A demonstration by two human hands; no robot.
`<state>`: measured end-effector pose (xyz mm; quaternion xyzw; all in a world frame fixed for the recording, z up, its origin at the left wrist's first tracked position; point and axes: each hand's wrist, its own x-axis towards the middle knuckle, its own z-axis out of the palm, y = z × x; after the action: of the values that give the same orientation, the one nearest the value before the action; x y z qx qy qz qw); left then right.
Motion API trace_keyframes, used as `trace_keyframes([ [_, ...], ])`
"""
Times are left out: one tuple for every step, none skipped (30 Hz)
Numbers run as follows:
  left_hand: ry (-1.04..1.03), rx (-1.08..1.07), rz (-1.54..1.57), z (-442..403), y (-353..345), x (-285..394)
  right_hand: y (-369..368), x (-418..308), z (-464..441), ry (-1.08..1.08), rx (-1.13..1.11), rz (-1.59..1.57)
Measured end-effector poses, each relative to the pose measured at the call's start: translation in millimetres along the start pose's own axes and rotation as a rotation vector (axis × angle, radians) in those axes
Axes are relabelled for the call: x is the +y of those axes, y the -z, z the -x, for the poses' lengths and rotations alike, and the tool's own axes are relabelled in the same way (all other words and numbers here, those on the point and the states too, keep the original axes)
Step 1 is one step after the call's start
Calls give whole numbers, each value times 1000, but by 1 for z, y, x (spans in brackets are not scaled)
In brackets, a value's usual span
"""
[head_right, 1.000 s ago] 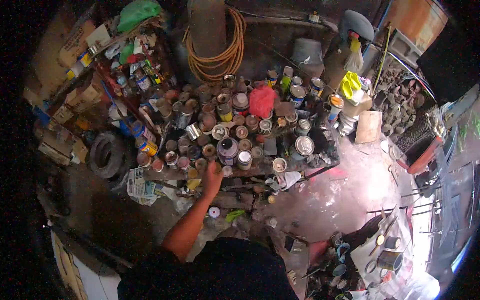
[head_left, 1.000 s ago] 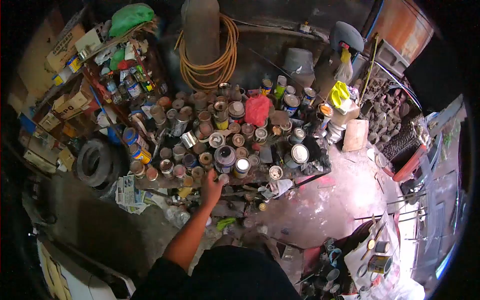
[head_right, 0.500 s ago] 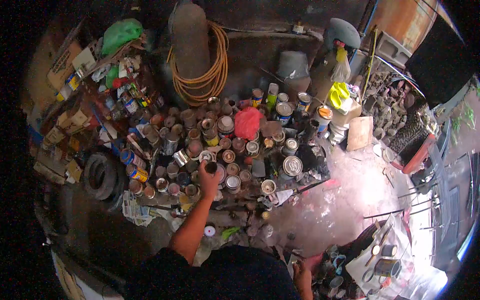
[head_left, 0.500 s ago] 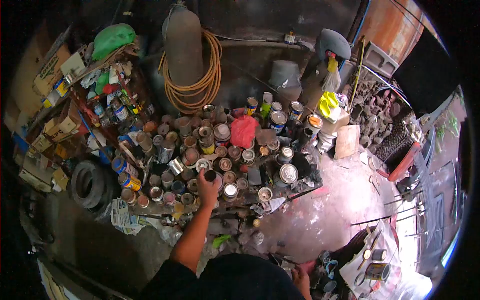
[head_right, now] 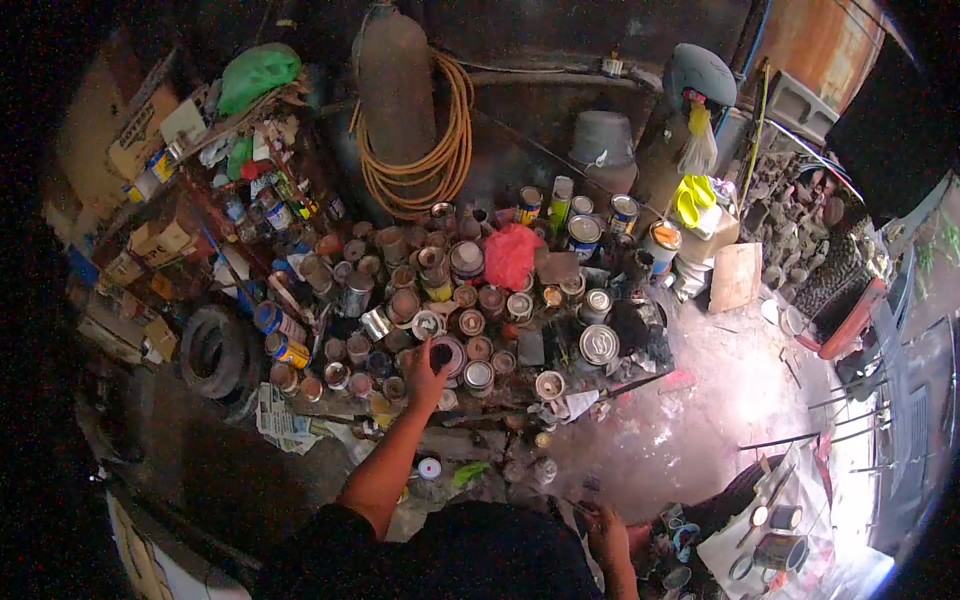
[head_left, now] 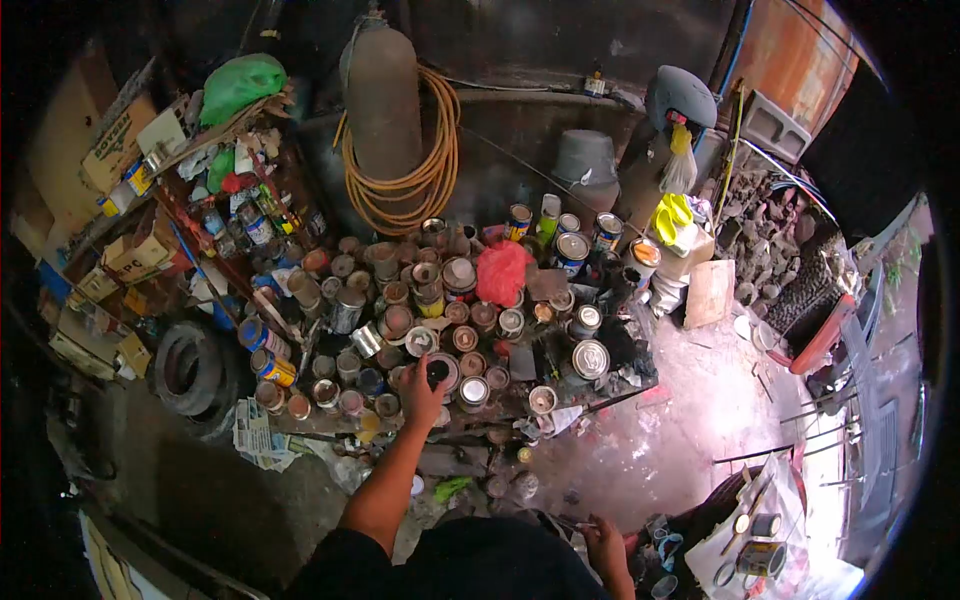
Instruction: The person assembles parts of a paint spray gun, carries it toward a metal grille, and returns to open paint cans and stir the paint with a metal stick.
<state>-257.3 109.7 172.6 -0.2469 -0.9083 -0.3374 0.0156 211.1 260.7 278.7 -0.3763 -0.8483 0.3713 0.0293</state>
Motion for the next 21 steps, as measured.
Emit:
trace_keyframes([
  [4,10,41,2,-1,-1,2,-1,1,24,3,-22],
  [5,18,82,5,-1,1,-2,5,1,-13,10,-12],
  [5,24,124,8,1,5,-7,19,4,-51,18,-2],
  [-2,67,108,11,4,8,-12,32,9,-89,28,8],
  [-11,111,92,11,9,11,-13,44,14,-110,29,-32],
  [-23,156,78,10,11,10,-15,56,19,-129,32,-72],
  [48,162,193,6,8,3,-17,68,24,-150,34,-113],
  [-12,222,182,-4,14,7,-20,79,29,-150,43,-139],
  [-73,283,172,-19,26,19,-22,87,32,-150,51,-166],
  [-133,343,161,-35,39,32,-25,94,36,-150,58,-192],
  [-47,324,140,-57,48,46,-28,100,39,-166,54,-165],
  [-28,356,182,-80,52,55,-29,105,42,-181,48,-136],
  [-7,389,223,-104,56,61,-30,110,44,-196,42,-108],
  [13,423,264,-130,58,66,-30,115,42,-207,38,-92],
  [28,414,240,-157,57,69,-31,118,41,-232,31,-100],
  [44,405,216,-187,54,68,-32,122,38,-261,25,-116],
  [57,397,192,-216,50,66,-32,125,36,-297,18,-149],
  [72,357,158,-246,43,57,-33,129,33,-332,15,-180],
  [86,317,124,-277,34,44,-33,133,32,-369,9,-224],
  [102,274,90,-302,25,41,-33,137,29,-414,8,-265],
  [222,171,121,-317,26,55,-33,142,30,-466,2,-306],
])
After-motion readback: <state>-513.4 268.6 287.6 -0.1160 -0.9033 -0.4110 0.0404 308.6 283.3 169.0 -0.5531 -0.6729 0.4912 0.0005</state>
